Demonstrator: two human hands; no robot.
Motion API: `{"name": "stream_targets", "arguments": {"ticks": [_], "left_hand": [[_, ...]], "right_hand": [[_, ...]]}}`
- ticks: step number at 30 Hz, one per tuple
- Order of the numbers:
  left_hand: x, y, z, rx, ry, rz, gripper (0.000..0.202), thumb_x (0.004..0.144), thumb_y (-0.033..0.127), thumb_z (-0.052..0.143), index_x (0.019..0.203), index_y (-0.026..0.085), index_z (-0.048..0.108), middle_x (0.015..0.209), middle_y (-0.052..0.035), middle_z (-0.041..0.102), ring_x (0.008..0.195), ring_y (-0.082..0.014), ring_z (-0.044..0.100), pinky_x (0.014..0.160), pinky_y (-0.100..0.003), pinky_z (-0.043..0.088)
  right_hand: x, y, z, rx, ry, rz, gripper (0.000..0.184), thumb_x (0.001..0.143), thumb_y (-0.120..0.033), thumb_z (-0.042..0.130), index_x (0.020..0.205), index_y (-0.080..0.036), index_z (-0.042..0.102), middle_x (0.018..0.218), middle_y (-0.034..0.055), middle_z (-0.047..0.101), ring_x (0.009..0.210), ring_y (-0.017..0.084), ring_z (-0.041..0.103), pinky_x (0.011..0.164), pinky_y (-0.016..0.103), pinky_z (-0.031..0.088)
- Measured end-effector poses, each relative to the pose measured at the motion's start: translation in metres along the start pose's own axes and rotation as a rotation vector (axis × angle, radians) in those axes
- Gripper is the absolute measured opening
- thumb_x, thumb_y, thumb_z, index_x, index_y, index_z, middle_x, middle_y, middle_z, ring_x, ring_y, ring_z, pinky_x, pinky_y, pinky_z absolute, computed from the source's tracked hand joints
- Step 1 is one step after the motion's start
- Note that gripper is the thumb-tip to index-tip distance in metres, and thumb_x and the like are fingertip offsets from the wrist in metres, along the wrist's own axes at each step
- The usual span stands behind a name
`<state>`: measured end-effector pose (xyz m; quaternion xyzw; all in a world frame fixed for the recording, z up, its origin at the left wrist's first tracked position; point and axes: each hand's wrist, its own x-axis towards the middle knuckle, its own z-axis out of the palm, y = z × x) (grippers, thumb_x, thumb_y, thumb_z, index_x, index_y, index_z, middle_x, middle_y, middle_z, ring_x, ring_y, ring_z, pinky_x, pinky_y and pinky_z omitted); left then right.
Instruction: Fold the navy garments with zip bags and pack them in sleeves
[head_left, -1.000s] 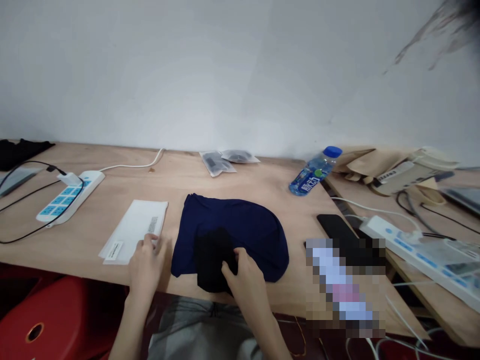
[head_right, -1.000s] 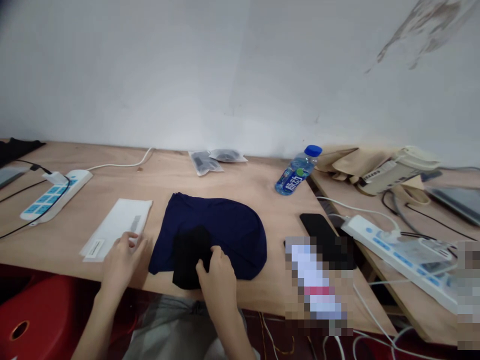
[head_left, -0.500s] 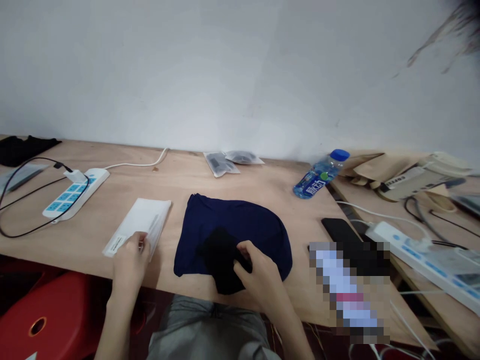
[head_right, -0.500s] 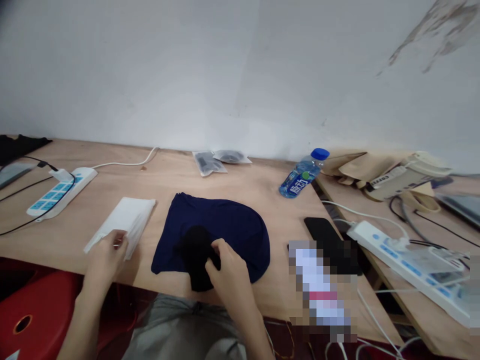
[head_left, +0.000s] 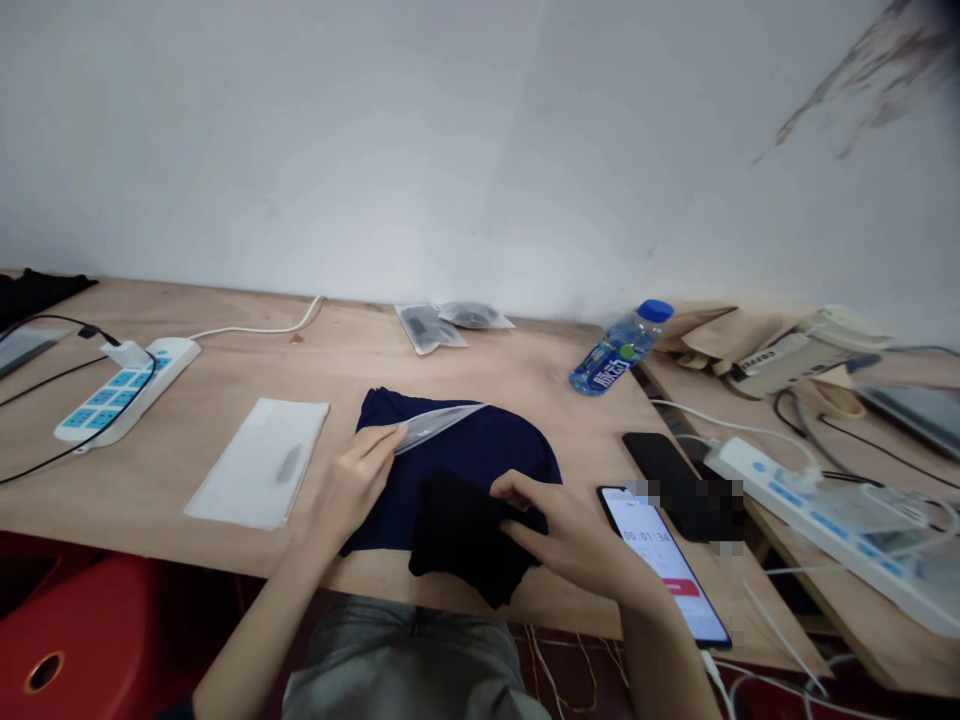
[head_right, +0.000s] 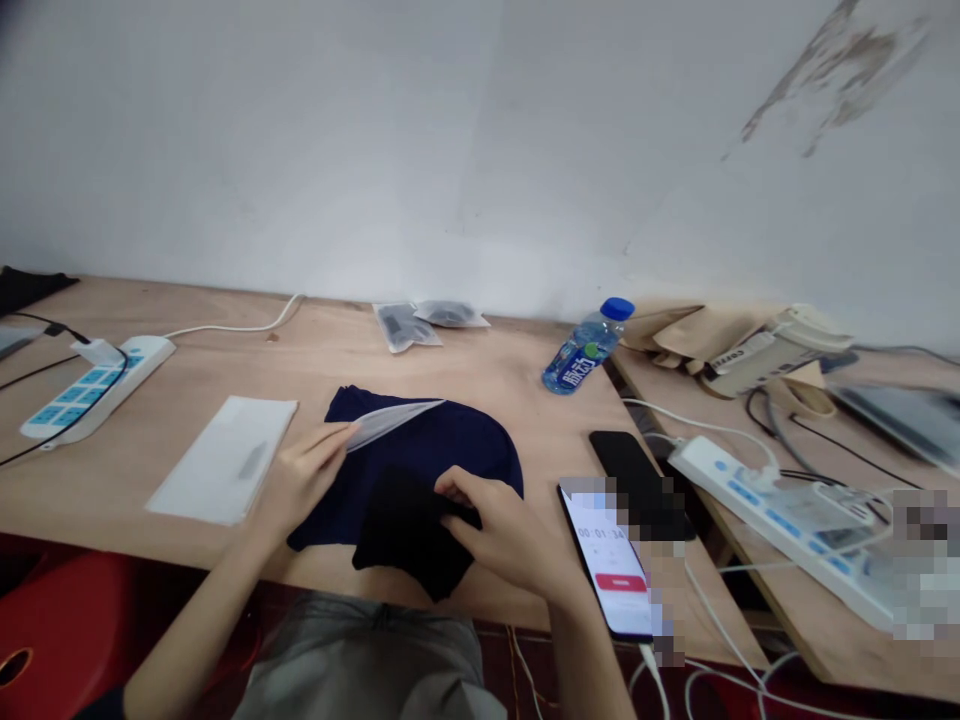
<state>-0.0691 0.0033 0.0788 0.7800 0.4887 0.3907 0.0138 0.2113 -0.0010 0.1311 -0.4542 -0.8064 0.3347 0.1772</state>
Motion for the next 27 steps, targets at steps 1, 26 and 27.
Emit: {"name": "stream_targets", "arguments": {"ticks": [1, 26, 27], "left_hand": [[0.002, -0.001, 0.009, -0.011, -0.007, 0.030, 0.037, 0.096, 0.014, 0.042, 0.129, 0.020, 0.058, 0.122, -0.0093, 0.067, 0.113, -0.0204, 0.064, 0.098, -0.042, 0.054], [-0.030, 0.017, 0.049, -0.225, -0.092, 0.047, 0.074, 0.079, -0.007, 0.038, 0.145, 0.028, 0.042, 0.138, -0.0066, 0.056, 0.130, -0.0195, 0.051, 0.109, -0.044, 0.046], [-0.031, 0.017, 0.050, -0.228, -0.091, 0.034, 0.074, 0.080, -0.006, 0.037, 0.145, 0.028, 0.042, 0.139, -0.0061, 0.056, 0.131, -0.0191, 0.050, 0.110, -0.043, 0.045]], "right_hand": [[-0.002, 0.000, -0.005, 0.007, -0.011, -0.004, 0.024, 0.075, -0.014, 0.052, 0.093, -0.025, 0.061, 0.091, -0.0011, 0.069, 0.084, 0.017, 0.063, 0.076, 0.029, 0.048], [0.036, 0.042, 0.044, 0.150, 0.385, 0.314, 0.019, 0.075, -0.027, 0.055, 0.087, -0.018, 0.067, 0.069, 0.0008, 0.067, 0.064, 0.019, 0.064, 0.062, 0.029, 0.047], [0.036, 0.042, 0.049, 0.113, 0.442, 0.319, 0.018, 0.076, -0.028, 0.055, 0.088, -0.019, 0.065, 0.071, 0.0011, 0.067, 0.065, 0.019, 0.064, 0.063, 0.030, 0.048]]}}
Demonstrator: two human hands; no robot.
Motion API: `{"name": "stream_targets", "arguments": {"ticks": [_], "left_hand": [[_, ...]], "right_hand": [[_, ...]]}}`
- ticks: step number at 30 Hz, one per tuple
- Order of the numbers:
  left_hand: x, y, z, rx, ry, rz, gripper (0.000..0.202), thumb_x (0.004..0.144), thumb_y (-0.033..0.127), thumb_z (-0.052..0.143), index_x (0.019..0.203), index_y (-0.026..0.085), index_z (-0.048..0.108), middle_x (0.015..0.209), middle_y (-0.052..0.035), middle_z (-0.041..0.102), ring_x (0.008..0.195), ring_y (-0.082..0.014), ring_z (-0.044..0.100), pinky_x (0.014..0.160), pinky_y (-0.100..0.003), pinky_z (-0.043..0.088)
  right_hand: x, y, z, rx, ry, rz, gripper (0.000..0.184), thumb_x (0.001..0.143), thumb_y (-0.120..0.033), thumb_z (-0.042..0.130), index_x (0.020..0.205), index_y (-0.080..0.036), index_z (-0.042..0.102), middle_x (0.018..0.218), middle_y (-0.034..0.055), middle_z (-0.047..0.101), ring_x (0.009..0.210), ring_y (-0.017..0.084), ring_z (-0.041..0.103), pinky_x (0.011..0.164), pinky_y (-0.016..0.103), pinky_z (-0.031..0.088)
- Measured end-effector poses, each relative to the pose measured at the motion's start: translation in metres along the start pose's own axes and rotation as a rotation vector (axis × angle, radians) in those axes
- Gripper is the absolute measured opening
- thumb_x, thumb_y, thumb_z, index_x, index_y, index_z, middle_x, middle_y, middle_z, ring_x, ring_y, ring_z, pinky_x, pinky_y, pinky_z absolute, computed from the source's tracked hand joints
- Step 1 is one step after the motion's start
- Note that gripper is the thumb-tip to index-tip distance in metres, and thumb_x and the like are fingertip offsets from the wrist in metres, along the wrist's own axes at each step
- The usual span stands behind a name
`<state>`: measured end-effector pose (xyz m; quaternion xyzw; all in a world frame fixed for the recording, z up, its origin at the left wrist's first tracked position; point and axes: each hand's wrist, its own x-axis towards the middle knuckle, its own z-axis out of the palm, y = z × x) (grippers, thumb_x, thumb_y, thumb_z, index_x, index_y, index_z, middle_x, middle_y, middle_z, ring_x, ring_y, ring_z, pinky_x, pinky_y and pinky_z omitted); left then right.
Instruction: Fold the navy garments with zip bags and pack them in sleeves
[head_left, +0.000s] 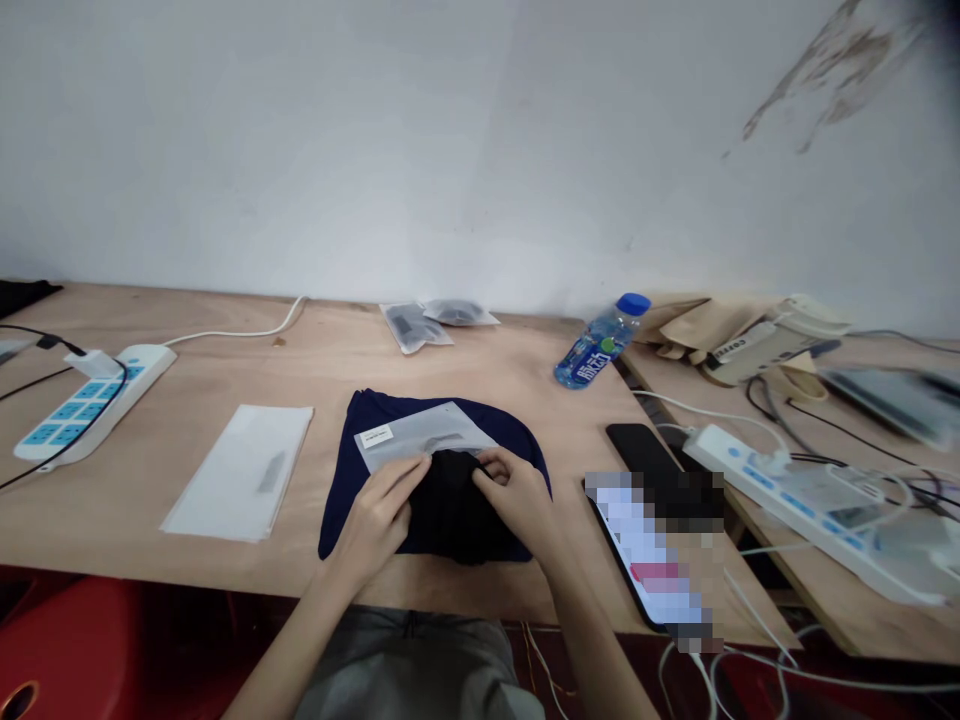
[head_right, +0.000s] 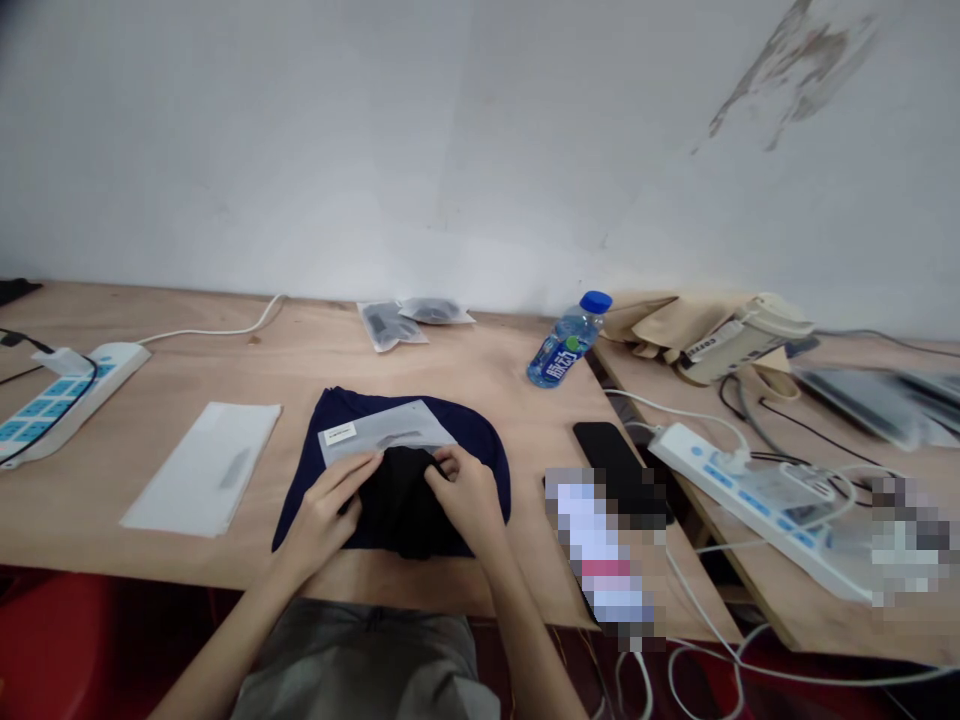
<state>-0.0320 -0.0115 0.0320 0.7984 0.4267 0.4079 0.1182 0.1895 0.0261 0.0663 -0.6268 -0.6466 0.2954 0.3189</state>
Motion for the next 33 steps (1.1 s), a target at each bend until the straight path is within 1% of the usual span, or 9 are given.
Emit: {"name": "stream_targets", "arguments": {"ticks": [2, 5, 9, 13, 18, 21, 27, 30, 33], "left_hand": [[-0.001, 0.000, 0.003, -0.010, -0.007, -0.034, 0.072, 0.082, -0.006, 0.036, 0.145, 0.028, 0.042, 0.142, -0.0057, 0.053, 0.134, -0.0188, 0.048, 0.113, -0.043, 0.042], [-0.004, 0.000, 0.007, -0.028, -0.025, -0.095, 0.069, 0.084, -0.002, 0.037, 0.148, 0.026, 0.037, 0.144, -0.0066, 0.051, 0.135, -0.0186, 0.047, 0.112, -0.041, 0.043], [-0.006, 0.001, 0.007, -0.024, -0.052, -0.181, 0.071, 0.085, -0.001, 0.037, 0.151, 0.024, 0.030, 0.148, -0.0076, 0.047, 0.138, -0.0193, 0.044, 0.114, -0.042, 0.040], [-0.005, 0.000, 0.005, -0.031, -0.141, -0.270, 0.069, 0.086, 0.000, 0.035, 0.151, 0.022, 0.031, 0.148, -0.0076, 0.047, 0.139, -0.0194, 0.042, 0.118, -0.042, 0.034], [-0.005, -0.008, 0.004, -0.087, -0.142, -0.362, 0.058, 0.092, 0.006, 0.033, 0.147, 0.023, 0.038, 0.139, -0.0067, 0.058, 0.128, -0.0173, 0.055, 0.109, -0.036, 0.046], [-0.006, -0.014, 0.004, -0.050, -0.119, -0.349, 0.055, 0.093, 0.010, 0.037, 0.146, 0.023, 0.039, 0.138, -0.0073, 0.058, 0.126, -0.0191, 0.057, 0.107, -0.037, 0.047], [-0.009, -0.021, 0.003, 0.083, -0.117, -0.346, 0.039, 0.090, 0.020, 0.052, 0.128, 0.022, 0.060, 0.134, -0.0087, 0.062, 0.123, -0.0252, 0.059, 0.105, -0.043, 0.049], [-0.006, -0.021, 0.006, 0.120, -0.070, -0.362, 0.031, 0.092, 0.020, 0.050, 0.118, 0.023, 0.066, 0.123, -0.0073, 0.069, 0.117, -0.0247, 0.063, 0.103, -0.043, 0.051], [-0.004, -0.020, 0.009, 0.103, -0.016, -0.377, 0.031, 0.094, 0.020, 0.047, 0.117, 0.023, 0.067, 0.118, -0.0066, 0.071, 0.111, -0.0234, 0.067, 0.098, -0.041, 0.054]], "right_hand": [[-0.007, 0.000, 0.007, -0.075, 0.134, -0.074, 0.017, 0.082, -0.028, 0.053, 0.092, -0.019, 0.063, 0.080, 0.0040, 0.068, 0.075, 0.021, 0.066, 0.070, 0.033, 0.051], [-0.025, 0.000, 0.018, -0.203, 0.280, -0.295, 0.020, 0.090, -0.022, 0.046, 0.099, -0.018, 0.062, 0.101, 0.0112, 0.067, 0.099, 0.024, 0.063, 0.088, 0.040, 0.050], [-0.049, 0.002, 0.029, -0.327, 0.211, -0.527, 0.031, 0.094, -0.018, 0.045, 0.122, -0.014, 0.059, 0.119, 0.0148, 0.065, 0.113, 0.024, 0.059, 0.097, 0.042, 0.050], [-0.057, 0.002, 0.037, -0.478, 0.099, -0.645, 0.043, 0.097, -0.022, 0.045, 0.138, -0.011, 0.049, 0.136, 0.0155, 0.058, 0.128, 0.025, 0.051, 0.108, 0.046, 0.043], [-0.051, -0.004, 0.044, -0.650, -0.001, -0.621, 0.048, 0.099, -0.032, 0.044, 0.143, -0.014, 0.046, 0.146, 0.0156, 0.049, 0.131, 0.029, 0.049, 0.109, 0.049, 0.041], [-0.048, -0.006, 0.048, -0.690, -0.009, -0.590, 0.048, 0.099, -0.035, 0.044, 0.144, -0.016, 0.047, 0.146, 0.0147, 0.049, 0.128, 0.029, 0.051, 0.108, 0.047, 0.041], [-0.050, -0.004, 0.051, -0.693, 0.001, -0.557, 0.052, 0.098, -0.040, 0.044, 0.145, -0.016, 0.045, 0.146, 0.0156, 0.049, 0.128, 0.030, 0.051, 0.108, 0.048, 0.040], [-0.053, -0.004, 0.052, -0.670, -0.004, -0.550, 0.064, 0.094, -0.051, 0.047, 0.147, -0.015, 0.041, 0.146, 0.0176, 0.048, 0.133, 0.032, 0.046, 0.109, 0.050, 0.038], [-0.056, -0.006, 0.053, -0.668, -0.028, -0.540, 0.078, 0.088, -0.057, 0.054, 0.151, -0.014, 0.034, 0.149, 0.0189, 0.043, 0.136, 0.036, 0.040, 0.110, 0.054, 0.035]]}}
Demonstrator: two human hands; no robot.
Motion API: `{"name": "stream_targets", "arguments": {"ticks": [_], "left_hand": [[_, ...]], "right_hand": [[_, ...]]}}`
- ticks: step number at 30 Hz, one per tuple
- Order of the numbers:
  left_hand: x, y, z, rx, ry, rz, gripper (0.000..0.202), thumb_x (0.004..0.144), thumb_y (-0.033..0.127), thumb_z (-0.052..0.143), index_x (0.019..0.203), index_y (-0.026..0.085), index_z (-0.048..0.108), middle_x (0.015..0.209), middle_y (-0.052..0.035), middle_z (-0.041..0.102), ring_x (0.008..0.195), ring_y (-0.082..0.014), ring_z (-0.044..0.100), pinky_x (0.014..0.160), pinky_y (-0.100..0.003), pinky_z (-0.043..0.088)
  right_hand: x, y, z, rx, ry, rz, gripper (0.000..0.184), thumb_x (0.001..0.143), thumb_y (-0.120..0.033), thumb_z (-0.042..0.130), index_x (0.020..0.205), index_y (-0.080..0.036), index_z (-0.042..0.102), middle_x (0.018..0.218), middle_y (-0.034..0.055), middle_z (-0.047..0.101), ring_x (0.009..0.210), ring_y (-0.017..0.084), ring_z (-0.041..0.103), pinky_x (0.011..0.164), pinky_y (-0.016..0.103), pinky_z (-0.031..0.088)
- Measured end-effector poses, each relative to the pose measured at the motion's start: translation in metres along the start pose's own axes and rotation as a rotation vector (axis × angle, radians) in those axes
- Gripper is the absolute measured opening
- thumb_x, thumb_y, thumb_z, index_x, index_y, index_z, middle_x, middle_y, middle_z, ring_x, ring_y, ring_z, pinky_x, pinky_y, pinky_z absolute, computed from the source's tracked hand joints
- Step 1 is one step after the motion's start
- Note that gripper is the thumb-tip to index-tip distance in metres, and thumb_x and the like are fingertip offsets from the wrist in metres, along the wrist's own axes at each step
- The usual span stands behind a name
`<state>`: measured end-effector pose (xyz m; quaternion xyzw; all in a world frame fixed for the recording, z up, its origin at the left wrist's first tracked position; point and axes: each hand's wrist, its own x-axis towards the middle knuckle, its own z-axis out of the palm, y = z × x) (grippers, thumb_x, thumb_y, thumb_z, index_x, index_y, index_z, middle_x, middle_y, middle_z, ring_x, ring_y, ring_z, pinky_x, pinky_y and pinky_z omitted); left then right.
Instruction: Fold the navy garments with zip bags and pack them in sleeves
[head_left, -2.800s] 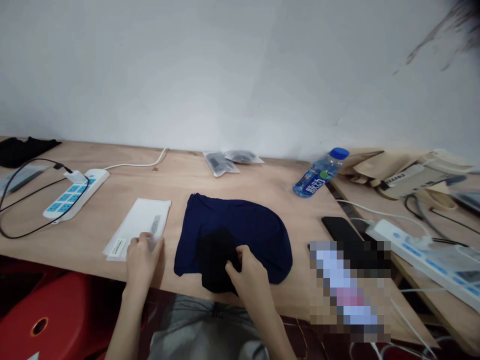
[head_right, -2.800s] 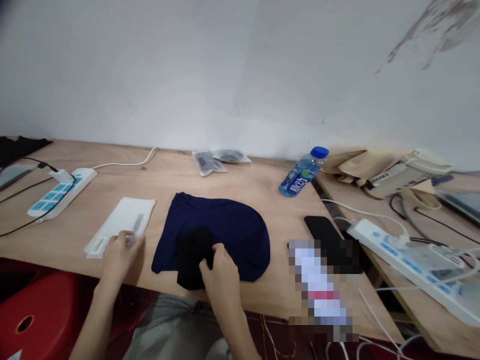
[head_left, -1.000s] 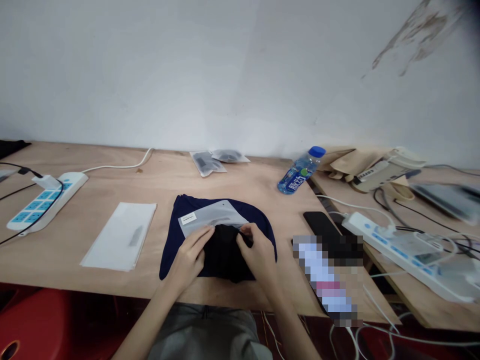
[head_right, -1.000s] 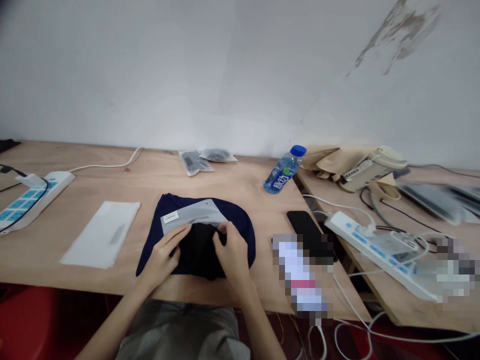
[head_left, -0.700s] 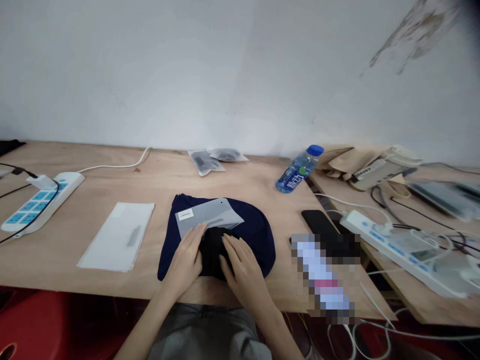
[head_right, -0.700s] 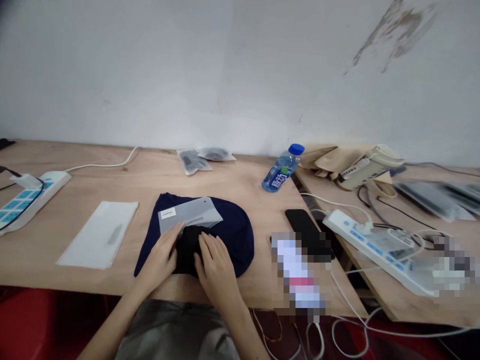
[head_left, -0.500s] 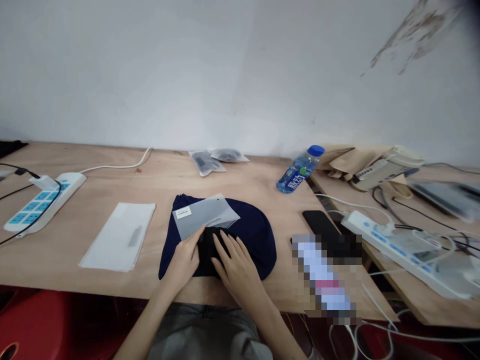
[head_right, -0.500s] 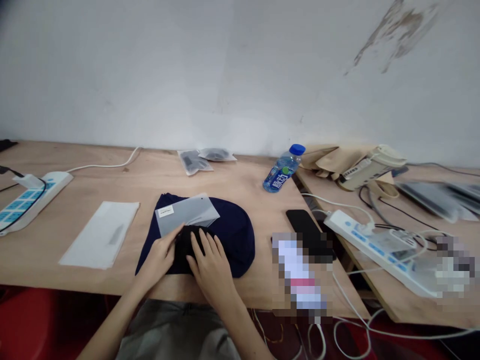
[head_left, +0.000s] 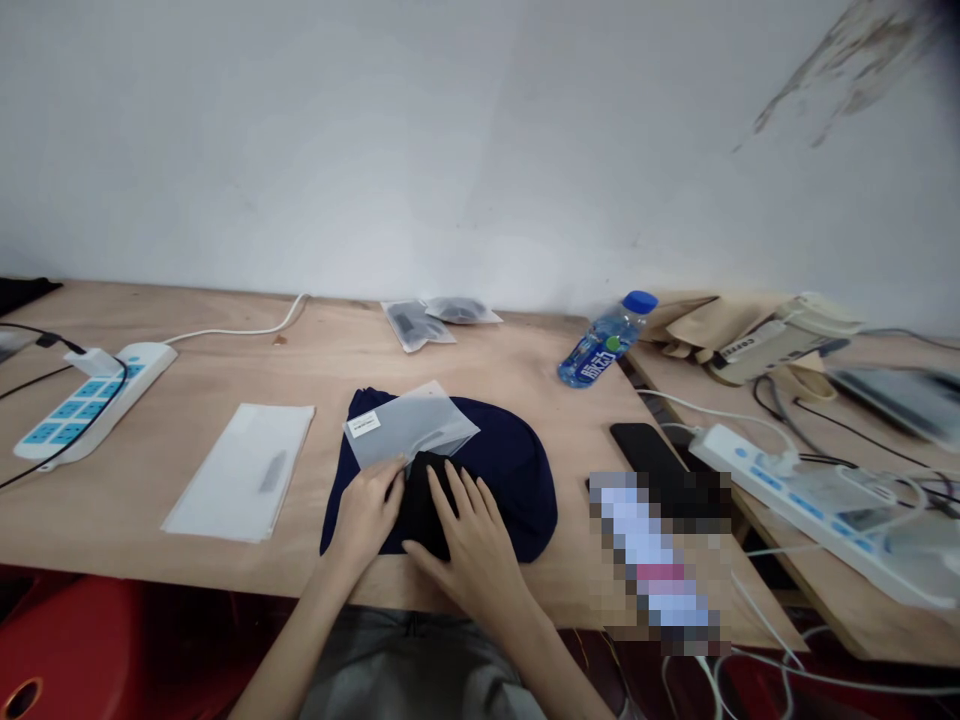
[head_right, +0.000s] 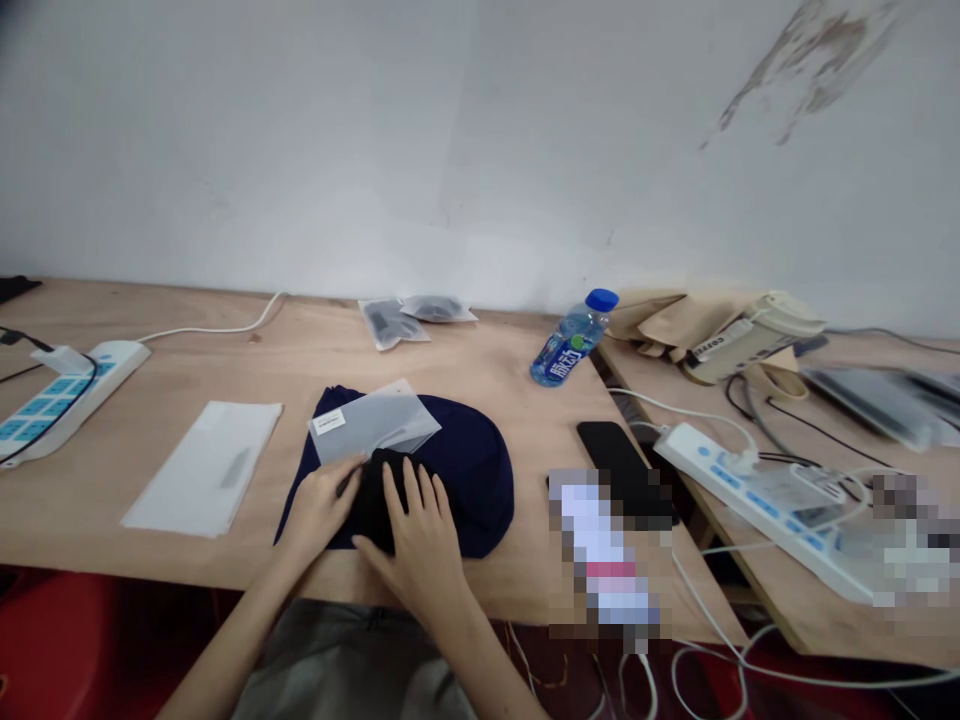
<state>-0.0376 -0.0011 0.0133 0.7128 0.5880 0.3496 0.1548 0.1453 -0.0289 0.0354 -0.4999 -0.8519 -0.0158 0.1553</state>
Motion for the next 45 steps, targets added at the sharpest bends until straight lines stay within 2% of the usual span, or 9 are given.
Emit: {"name": "stream_targets", "arguments": {"ticks": [3, 7, 12, 16, 21, 28, 32, 38, 45], "left_hand": [[0.001, 0.004, 0.001, -0.067, 0.072, 0.030, 0.032, 0.096, 0.022, 0.047, 0.122, 0.022, 0.065, 0.121, -0.0064, 0.070, 0.111, -0.0214, 0.067, 0.099, -0.039, 0.054], [0.005, 0.009, -0.001, -0.120, 0.134, 0.147, 0.031, 0.096, 0.021, 0.049, 0.124, 0.024, 0.064, 0.124, -0.0038, 0.069, 0.116, -0.0192, 0.064, 0.108, -0.041, 0.048], [0.009, 0.009, -0.005, -0.111, 0.010, 0.291, 0.035, 0.097, 0.018, 0.046, 0.128, 0.026, 0.061, 0.128, -0.0025, 0.067, 0.122, -0.0191, 0.060, 0.111, -0.045, 0.045], [0.010, 0.005, -0.008, -0.106, -0.039, 0.319, 0.037, 0.097, 0.018, 0.045, 0.130, 0.027, 0.059, 0.129, -0.0023, 0.066, 0.123, -0.0192, 0.059, 0.110, -0.044, 0.046], [0.021, 0.001, -0.008, -0.081, -0.061, 0.221, 0.037, 0.096, 0.019, 0.046, 0.130, 0.024, 0.059, 0.131, -0.0057, 0.064, 0.123, -0.0199, 0.059, 0.106, -0.042, 0.048], [0.051, 0.003, -0.004, -0.077, -0.286, 0.228, 0.042, 0.098, 0.026, 0.041, 0.138, 0.023, 0.053, 0.143, -0.0073, 0.054, 0.136, -0.0216, 0.046, 0.113, -0.046, 0.039], [0.069, 0.002, 0.001, -0.051, -0.377, 0.258, 0.045, 0.093, 0.027, 0.051, 0.138, 0.024, 0.053, 0.145, -0.0069, 0.051, 0.139, -0.0237, 0.042, 0.116, -0.048, 0.034], [0.087, 0.003, 0.001, -0.092, -0.489, 0.346, 0.043, 0.089, 0.019, 0.049, 0.130, 0.022, 0.060, 0.140, -0.0061, 0.055, 0.131, -0.0219, 0.051, 0.111, -0.040, 0.042], [0.072, -0.006, -0.028, -0.002, -0.412, 0.311, 0.030, 0.087, 0.026, 0.056, 0.114, 0.024, 0.070, 0.117, -0.0055, 0.072, 0.108, -0.0249, 0.068, 0.095, -0.037, 0.053]], "right_hand": [[0.000, -0.001, 0.001, -0.027, -0.045, 0.004, 0.080, 0.086, -0.047, 0.062, 0.153, -0.016, 0.030, 0.152, 0.0182, 0.040, 0.137, 0.037, 0.039, 0.112, 0.054, 0.032], [0.002, -0.001, 0.003, -0.065, -0.081, 0.001, 0.083, 0.083, -0.039, 0.066, 0.154, -0.018, 0.027, 0.153, 0.0178, 0.038, 0.137, 0.038, 0.038, 0.112, 0.055, 0.028], [0.011, -0.004, 0.009, -0.078, -0.070, 0.061, 0.078, 0.083, -0.037, 0.065, 0.151, -0.016, 0.034, 0.149, 0.0193, 0.043, 0.133, 0.036, 0.042, 0.112, 0.054, 0.028], [0.024, -0.003, 0.015, -0.051, -0.042, 0.098, 0.072, 0.083, -0.033, 0.066, 0.147, -0.016, 0.040, 0.149, 0.0181, 0.044, 0.133, 0.034, 0.042, 0.112, 0.051, 0.029], [0.028, 0.006, 0.013, -0.041, -0.058, -0.007, 0.070, 0.082, -0.032, 0.067, 0.146, -0.015, 0.043, 0.149, 0.0170, 0.044, 0.133, 0.033, 0.042, 0.113, 0.049, 0.029], [0.025, 0.017, 0.003, -0.037, -0.122, -0.181, 0.074, 0.079, -0.032, 0.067, 0.144, -0.007, 0.042, 0.147, 0.0207, 0.045, 0.136, 0.034, 0.038, 0.115, 0.049, 0.028], [0.028, 0.016, 0.004, -0.102, -0.107, -0.231, 0.063, 0.079, -0.028, 0.066, 0.135, -0.003, 0.051, 0.137, 0.0231, 0.054, 0.130, 0.034, 0.047, 0.114, 0.048, 0.032], [0.033, 0.021, 0.004, -0.158, -0.042, -0.345, 0.044, 0.086, -0.012, 0.052, 0.130, -0.007, 0.055, 0.128, 0.0183, 0.061, 0.121, 0.028, 0.055, 0.112, 0.042, 0.036], [0.031, 0.029, 0.001, -0.126, -0.063, -0.413, 0.059, 0.083, -0.012, 0.052, 0.141, -0.009, 0.044, 0.142, 0.0165, 0.052, 0.129, 0.028, 0.049, 0.112, 0.044, 0.036]]}}
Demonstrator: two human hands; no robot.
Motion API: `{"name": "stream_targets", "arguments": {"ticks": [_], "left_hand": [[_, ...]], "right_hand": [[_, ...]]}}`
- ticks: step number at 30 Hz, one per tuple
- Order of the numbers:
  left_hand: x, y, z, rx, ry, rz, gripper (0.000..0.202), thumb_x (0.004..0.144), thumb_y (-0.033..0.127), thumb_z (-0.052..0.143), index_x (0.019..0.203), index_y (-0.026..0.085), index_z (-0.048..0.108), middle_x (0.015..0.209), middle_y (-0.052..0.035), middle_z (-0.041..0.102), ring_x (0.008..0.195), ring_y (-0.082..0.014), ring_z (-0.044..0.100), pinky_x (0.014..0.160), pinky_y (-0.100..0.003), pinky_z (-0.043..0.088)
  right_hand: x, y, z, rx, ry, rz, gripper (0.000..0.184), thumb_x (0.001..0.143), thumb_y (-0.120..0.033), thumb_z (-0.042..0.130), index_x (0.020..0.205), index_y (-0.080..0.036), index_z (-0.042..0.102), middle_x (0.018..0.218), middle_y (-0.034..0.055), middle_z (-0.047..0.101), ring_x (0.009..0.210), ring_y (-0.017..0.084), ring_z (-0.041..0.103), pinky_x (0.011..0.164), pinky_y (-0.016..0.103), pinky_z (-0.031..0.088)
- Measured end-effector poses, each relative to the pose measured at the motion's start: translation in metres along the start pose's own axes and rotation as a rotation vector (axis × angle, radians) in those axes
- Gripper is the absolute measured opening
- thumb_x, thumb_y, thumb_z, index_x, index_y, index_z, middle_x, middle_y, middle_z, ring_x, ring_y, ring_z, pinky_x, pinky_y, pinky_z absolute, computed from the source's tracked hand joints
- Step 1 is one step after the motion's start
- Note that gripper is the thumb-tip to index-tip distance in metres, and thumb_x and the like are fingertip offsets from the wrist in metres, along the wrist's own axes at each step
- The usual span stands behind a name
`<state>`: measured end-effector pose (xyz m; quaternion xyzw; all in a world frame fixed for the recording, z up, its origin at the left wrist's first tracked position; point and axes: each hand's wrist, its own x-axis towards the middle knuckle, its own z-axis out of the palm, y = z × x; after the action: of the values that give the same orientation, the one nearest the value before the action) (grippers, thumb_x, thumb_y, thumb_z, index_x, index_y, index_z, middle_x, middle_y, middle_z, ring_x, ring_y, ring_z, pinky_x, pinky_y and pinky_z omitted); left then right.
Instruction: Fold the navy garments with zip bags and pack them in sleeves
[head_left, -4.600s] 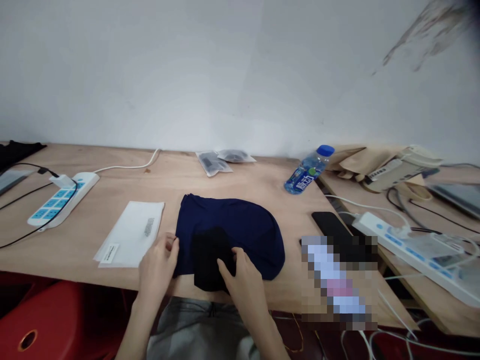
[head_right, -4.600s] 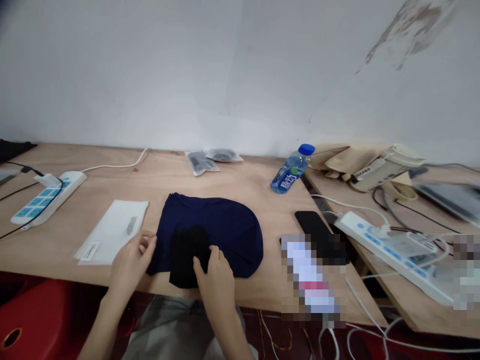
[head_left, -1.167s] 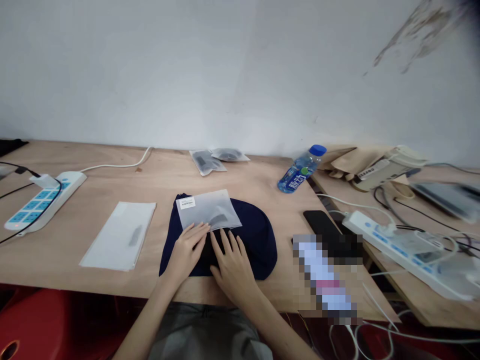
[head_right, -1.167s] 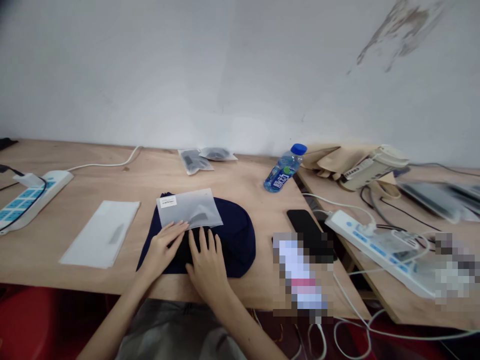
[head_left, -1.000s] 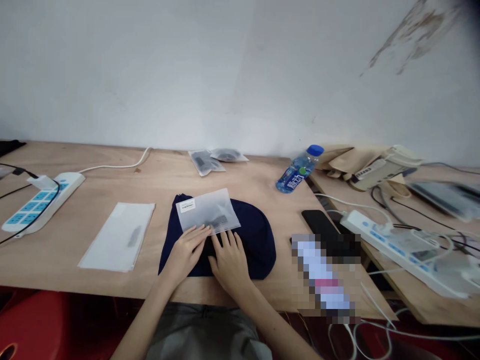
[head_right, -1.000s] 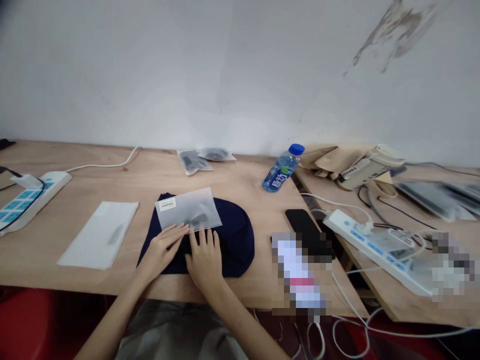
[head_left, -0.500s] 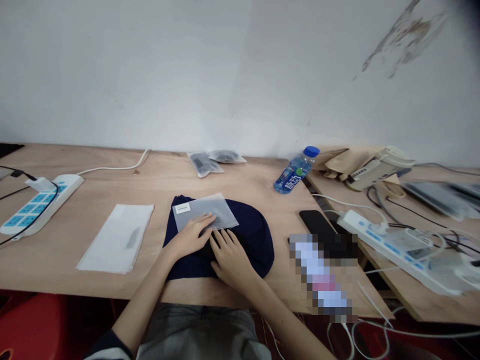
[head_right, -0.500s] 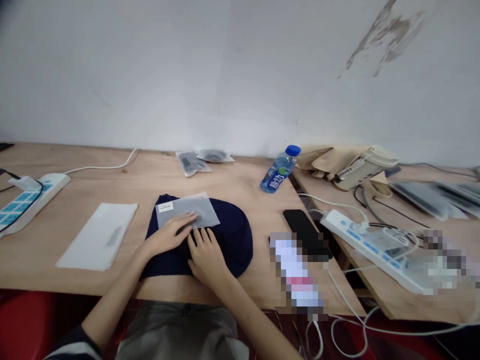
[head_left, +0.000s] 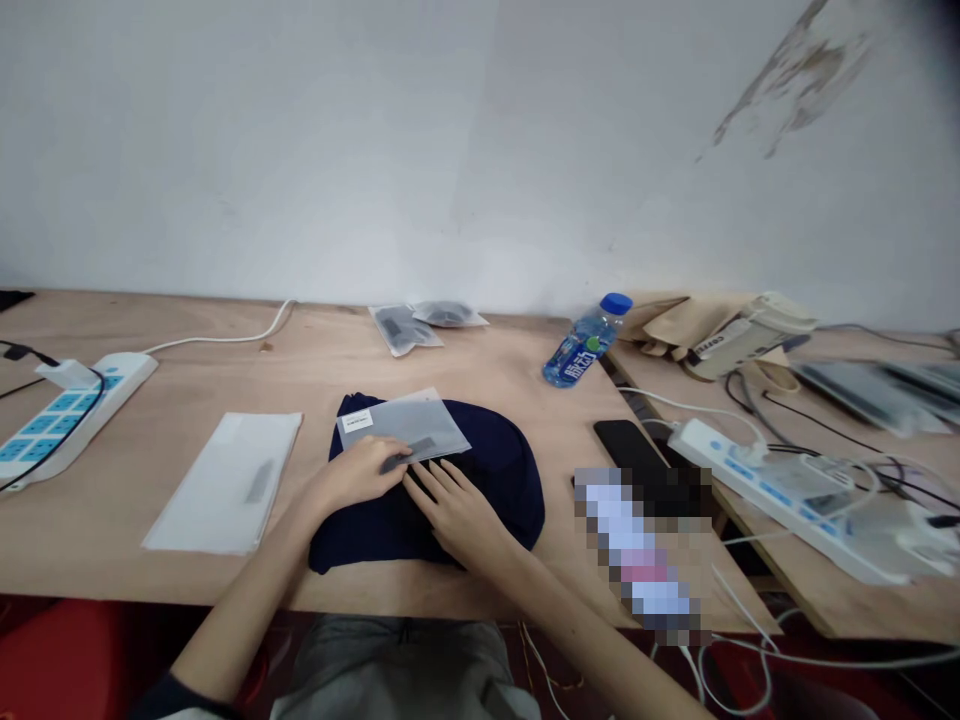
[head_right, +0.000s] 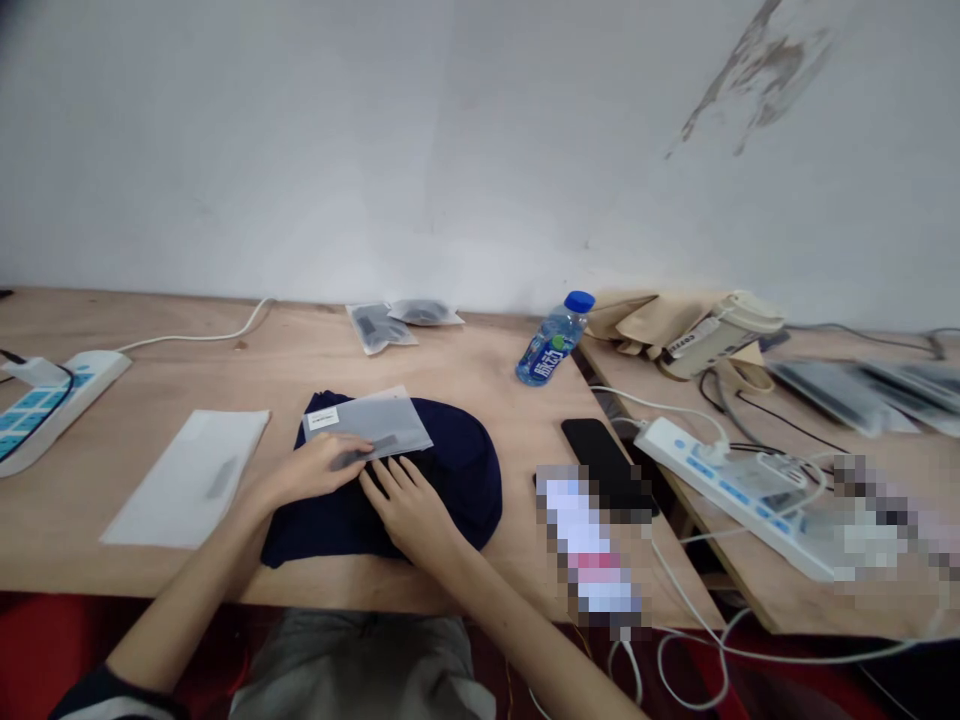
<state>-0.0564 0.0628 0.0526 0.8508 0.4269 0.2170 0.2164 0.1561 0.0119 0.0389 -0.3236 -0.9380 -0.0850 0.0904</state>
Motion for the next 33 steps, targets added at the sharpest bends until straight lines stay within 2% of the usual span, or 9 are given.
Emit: {"name": "stream_targets", "arguments": {"ticks": [4, 9, 12, 16, 21, 25, 28, 33], "left_hand": [[-0.002, 0.002, -0.001, 0.040, -0.037, -0.032, 0.024, 0.089, 0.025, 0.052, 0.102, 0.023, 0.073, 0.100, -0.0063, 0.076, 0.094, -0.0238, 0.071, 0.084, -0.032, 0.055], [0.003, 0.004, 0.004, 0.028, -0.012, -0.042, 0.025, 0.092, 0.026, 0.049, 0.094, 0.025, 0.073, 0.089, -0.0062, 0.076, 0.085, -0.0225, 0.072, 0.081, -0.030, 0.053], [0.004, 0.006, 0.005, -0.006, -0.012, -0.012, 0.028, 0.095, 0.027, 0.045, 0.097, 0.025, 0.072, 0.093, -0.0053, 0.076, 0.085, -0.0218, 0.072, 0.081, -0.030, 0.054], [0.003, 0.008, 0.002, -0.074, 0.009, 0.021, 0.030, 0.096, 0.026, 0.044, 0.107, 0.025, 0.071, 0.102, -0.0043, 0.076, 0.096, -0.0221, 0.071, 0.087, -0.031, 0.054], [0.001, 0.007, 0.000, -0.126, 0.046, 0.041, 0.032, 0.096, 0.025, 0.044, 0.117, 0.025, 0.068, 0.114, -0.0034, 0.073, 0.106, -0.0221, 0.069, 0.092, -0.034, 0.054], [-0.001, 0.006, 0.001, -0.128, 0.069, 0.048, 0.035, 0.096, 0.024, 0.044, 0.124, 0.026, 0.065, 0.123, -0.0029, 0.069, 0.112, -0.0211, 0.066, 0.098, -0.036, 0.052], [-0.001, 0.008, 0.003, -0.118, 0.058, 0.048, 0.035, 0.097, 0.023, 0.043, 0.125, 0.025, 0.064, 0.124, -0.0035, 0.069, 0.113, -0.0213, 0.066, 0.099, -0.036, 0.052], [-0.001, 0.011, 0.004, -0.123, 0.041, 0.057, 0.034, 0.098, 0.024, 0.042, 0.123, 0.027, 0.065, 0.120, -0.0024, 0.071, 0.108, -0.0207, 0.068, 0.094, -0.034, 0.055]], "right_hand": [[0.001, 0.000, 0.002, 0.025, 0.014, 0.001, 0.064, 0.079, -0.009, 0.052, 0.143, -0.009, 0.043, 0.144, 0.0168, 0.050, 0.131, 0.027, 0.048, 0.113, 0.046, 0.035], [0.001, 0.002, 0.001, 0.017, 0.023, -0.042, 0.065, 0.081, -0.007, 0.051, 0.146, -0.008, 0.039, 0.147, 0.0170, 0.047, 0.133, 0.027, 0.047, 0.113, 0.044, 0.037], [0.002, 0.005, 0.000, 0.005, 0.061, -0.093, 0.060, 0.085, -0.007, 0.049, 0.145, -0.008, 0.040, 0.143, 0.0173, 0.051, 0.132, 0.025, 0.048, 0.112, 0.042, 0.039], [0.005, 0.012, -0.001, -0.009, 0.090, -0.177, 0.052, 0.090, -0.007, 0.047, 0.142, -0.009, 0.043, 0.136, 0.0162, 0.058, 0.129, 0.022, 0.052, 0.110, 0.040, 0.042], [0.014, 0.023, -0.004, -0.031, 0.079, -0.304, 0.044, 0.093, -0.007, 0.046, 0.136, -0.011, 0.049, 0.135, 0.0134, 0.059, 0.126, 0.020, 0.054, 0.111, 0.039, 0.041], [0.022, 0.025, -0.005, -0.027, 0.100, -0.358, 0.039, 0.093, -0.008, 0.049, 0.131, -0.009, 0.053, 0.132, 0.0149, 0.061, 0.127, 0.020, 0.054, 0.112, 0.040, 0.040], [0.026, 0.023, -0.003, -0.014, 0.119, -0.386, 0.034, 0.092, -0.007, 0.049, 0.126, -0.008, 0.056, 0.126, 0.0164, 0.064, 0.124, 0.020, 0.056, 0.112, 0.040, 0.039], [0.029, 0.021, 0.000, -0.023, 0.104, -0.416, 0.033, 0.095, -0.007, 0.044, 0.125, -0.013, 0.057, 0.122, 0.0104, 0.066, 0.122, 0.017, 0.057, 0.111, 0.041, 0.040]]}}
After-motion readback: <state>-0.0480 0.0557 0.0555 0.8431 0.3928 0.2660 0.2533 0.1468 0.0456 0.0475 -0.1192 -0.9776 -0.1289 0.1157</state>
